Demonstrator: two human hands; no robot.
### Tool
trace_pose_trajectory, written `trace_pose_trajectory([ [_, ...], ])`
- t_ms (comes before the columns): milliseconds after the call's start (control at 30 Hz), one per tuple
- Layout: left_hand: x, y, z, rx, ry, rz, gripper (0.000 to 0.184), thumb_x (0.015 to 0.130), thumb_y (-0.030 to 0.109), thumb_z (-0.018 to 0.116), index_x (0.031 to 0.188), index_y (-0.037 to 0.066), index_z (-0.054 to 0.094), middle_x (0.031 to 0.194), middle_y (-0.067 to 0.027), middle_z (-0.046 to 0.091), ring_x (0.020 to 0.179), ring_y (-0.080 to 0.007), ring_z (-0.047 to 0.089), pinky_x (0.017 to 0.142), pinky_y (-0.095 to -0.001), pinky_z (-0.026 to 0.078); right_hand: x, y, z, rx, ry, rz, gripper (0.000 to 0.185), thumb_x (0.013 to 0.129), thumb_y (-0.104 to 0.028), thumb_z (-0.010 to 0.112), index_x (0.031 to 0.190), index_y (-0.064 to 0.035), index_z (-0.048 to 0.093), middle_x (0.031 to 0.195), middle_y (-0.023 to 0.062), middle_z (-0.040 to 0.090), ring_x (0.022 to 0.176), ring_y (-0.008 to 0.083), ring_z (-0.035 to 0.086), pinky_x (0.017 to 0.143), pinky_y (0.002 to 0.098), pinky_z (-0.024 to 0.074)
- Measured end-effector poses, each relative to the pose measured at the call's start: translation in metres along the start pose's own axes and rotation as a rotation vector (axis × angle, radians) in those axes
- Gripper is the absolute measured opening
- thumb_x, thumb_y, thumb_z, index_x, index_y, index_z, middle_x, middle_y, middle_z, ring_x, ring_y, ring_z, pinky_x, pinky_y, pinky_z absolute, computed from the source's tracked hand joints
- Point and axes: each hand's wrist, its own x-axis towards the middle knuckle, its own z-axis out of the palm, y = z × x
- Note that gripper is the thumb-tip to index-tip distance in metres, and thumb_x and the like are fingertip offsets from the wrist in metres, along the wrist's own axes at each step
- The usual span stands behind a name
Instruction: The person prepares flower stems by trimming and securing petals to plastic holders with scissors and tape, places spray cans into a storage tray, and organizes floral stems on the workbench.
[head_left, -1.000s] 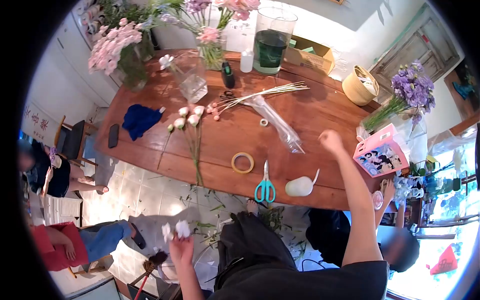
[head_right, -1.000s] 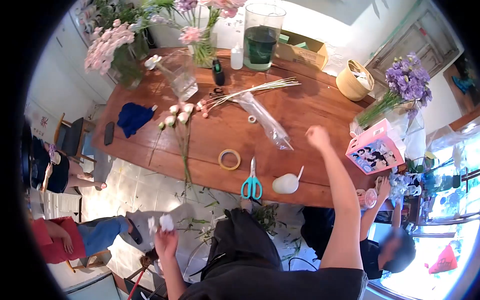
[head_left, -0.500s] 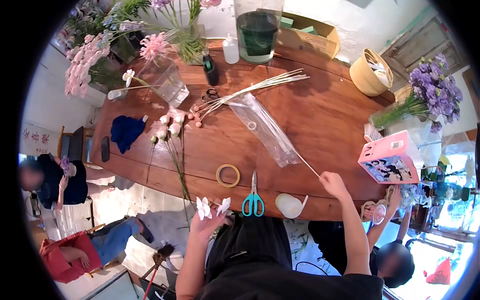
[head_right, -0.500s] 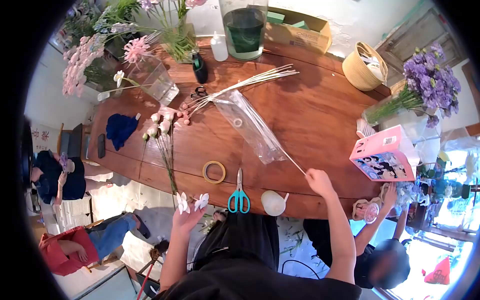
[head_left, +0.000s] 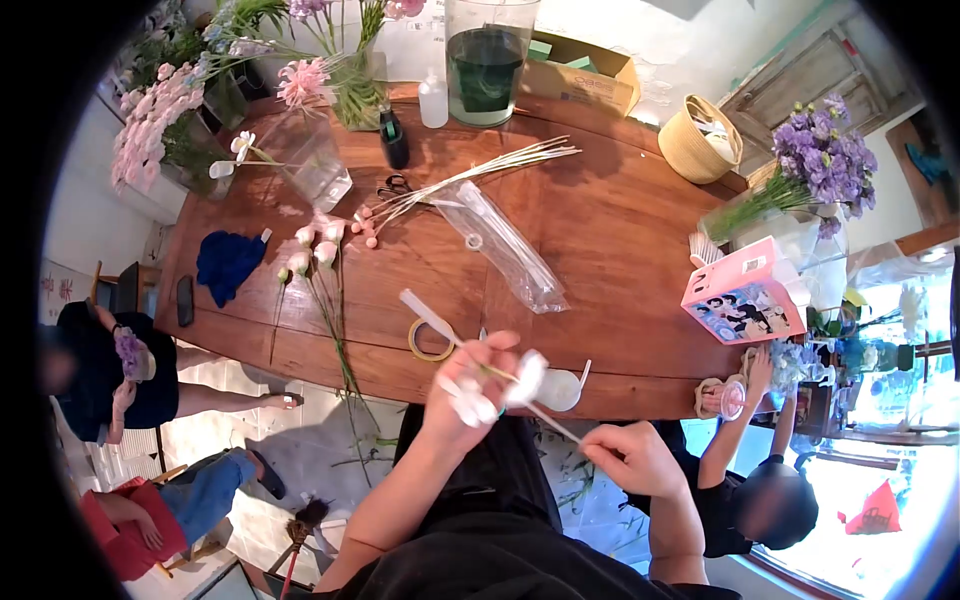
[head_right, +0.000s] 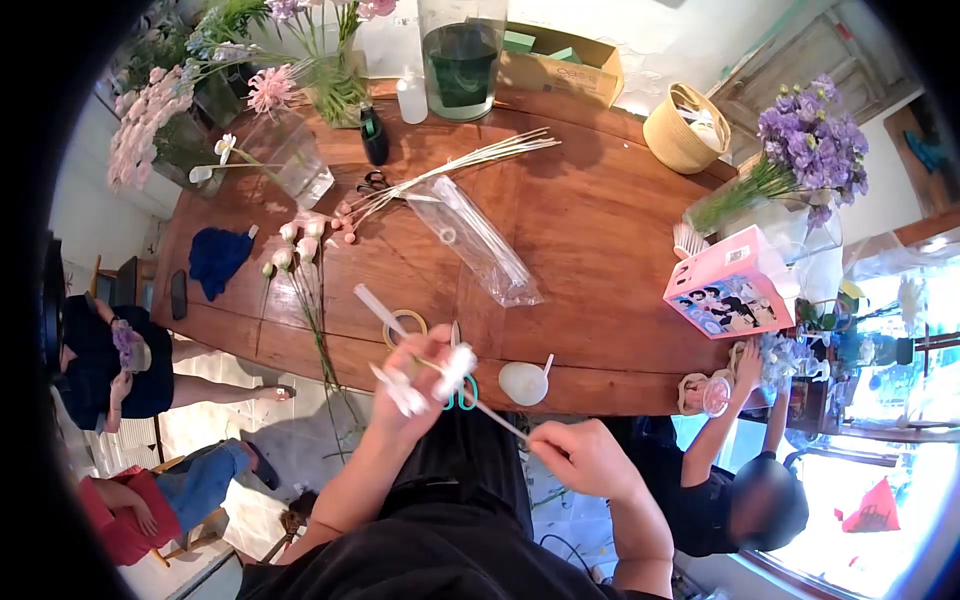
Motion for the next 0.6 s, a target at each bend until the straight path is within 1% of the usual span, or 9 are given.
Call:
trace_pose_trajectory([
  [33, -0.003, 0.004, -0.002, -0.07, 0.026, 0.152, 0.029, 0.085, 0.034, 0.056, 0.099, 0.01, 0.056, 0.109, -0.0069, 0.052, 0.097, -0.0243, 0.054, 0.072, -0.0347, 0.048, 0.009, 0.014, -0.006, 0.159, -0.002, -0.035, 0.009, 0.079, -0.008, 0.058, 0.074, -0.0009, 0.062, 0.068, 0.0085, 0.061, 0.055, 0.0131, 0.056, 0.052, 0.0248, 0.0444],
  [67, -0.006, 0.016, -0.004, 0.01, 0.171, 0.201, 0.026, 0.088, 0.034, 0.051, 0.096, 0.01, 0.055, 0.1, -0.0059, 0.052, 0.081, -0.0183, 0.052, 0.057, -0.0268, 0.044, 0.021, 0.038, -0.015, 0.322, -0.008, -0.068, 0.011, 0.08, -0.007, 0.057, 0.074, 0.0002, 0.06, 0.073, 0.0106, 0.062, 0.055, 0.0121, 0.056, 0.052, 0.0233, 0.0447],
  [133, -0.011, 0.046, -0.01, -0.057, 0.13, 0.292, 0.022, 0.088, 0.027, 0.053, 0.097, 0.007, 0.053, 0.097, -0.0054, 0.05, 0.072, -0.0139, 0.049, 0.054, -0.0217, 0.043, 0.069, 0.108, -0.035, 0.339, 0.242, 0.105, 0.013, 0.082, -0.008, 0.052, 0.083, 0.0004, 0.062, 0.08, 0.0101, 0.064, 0.062, 0.0151, 0.059, 0.06, 0.0241, 0.0475],
  [200, -0.021, 0.067, -0.024, -0.23, 0.218, 0.355, 0.016, 0.089, 0.018, 0.05, 0.099, 0.007, 0.055, 0.09, -0.0061, 0.05, 0.063, -0.0084, 0.041, 0.043, -0.0186, 0.029, 0.112, 0.211, -0.028, -0.32, 0.117, -0.102, 0.021, 0.085, -0.008, 0.049, 0.1, -0.0017, 0.062, 0.08, 0.0068, 0.063, 0.07, 0.0172, 0.06, 0.067, 0.025, 0.0477],
  [267, -0.027, 0.079, -0.05, -0.239, 0.249, 0.39, 0.018, 0.089, 0.018, 0.048, 0.101, 0.006, 0.054, 0.086, -0.0054, 0.05, 0.06, -0.0084, 0.04, 0.043, -0.0186, 0.028, 0.145, 0.224, 0.008, -0.036, -0.043, 0.123, 0.023, 0.083, -0.007, 0.051, 0.103, -0.0006, 0.061, 0.09, 0.0123, 0.062, 0.08, 0.0247, 0.06, 0.075, 0.0327, 0.0472],
  [333, -0.03, 0.086, -0.05, -0.269, 0.296, 0.42, 0.014, 0.088, 0.016, 0.048, 0.092, 0.003, 0.051, 0.076, -0.0031, 0.041, 0.057, -0.0088, 0.034, 0.044, -0.02, 0.027, 0.182, 0.236, 0.034, 0.023, 0.006, -0.145, 0.026, 0.084, -0.002, 0.048, 0.108, -0.0014, 0.058, 0.099, 0.0138, 0.061, 0.092, 0.0259, 0.057, 0.082, 0.032, 0.0446],
  [367, -0.031, 0.088, -0.051, -0.283, 0.318, 0.433, 0.013, 0.087, 0.015, 0.048, 0.088, 0.002, 0.049, 0.071, -0.002, 0.037, 0.056, -0.0091, 0.031, 0.045, -0.0207, 0.027, 0.2, 0.243, 0.042, -0.08, 0.062, -0.31, 0.031, 0.083, 0.001, 0.046, 0.112, -0.0032, 0.057, 0.117, 0.0152, 0.053, 0.107, 0.0291, 0.05, 0.089, 0.0338, 0.0405],
  [467, -0.039, 0.087, -0.065, -0.323, 0.345, 0.457, 0.011, 0.087, 0.013, 0.047, 0.086, 0.002, 0.047, 0.072, -0.0021, 0.038, 0.055, -0.0089, 0.031, 0.045, -0.0214, 0.027, 0.235, 0.225, 0.055, -0.192, 0.248, -0.539, 0.036, 0.082, 0.004, 0.045, 0.116, -0.0028, 0.053, 0.129, 0.0152, 0.043, 0.118, 0.0328, 0.041, 0.097, 0.0362, 0.0357],
  [600, -0.041, 0.078, -0.07, -0.275, 0.388, 0.473, 0.017, 0.089, 0.015, 0.046, 0.096, 0.002, 0.055, 0.079, -0.0052, 0.045, 0.054, -0.0094, 0.032, 0.045, -0.0213, 0.029, 0.285, 0.218, 0.046, -0.541, 0.034, -0.756, 0.044, 0.081, 0.004, 0.045, 0.124, -0.0018, 0.043, 0.137, 0.0162, 0.033, 0.126, 0.0342, 0.032, 0.103, 0.0394, 0.0309],
])
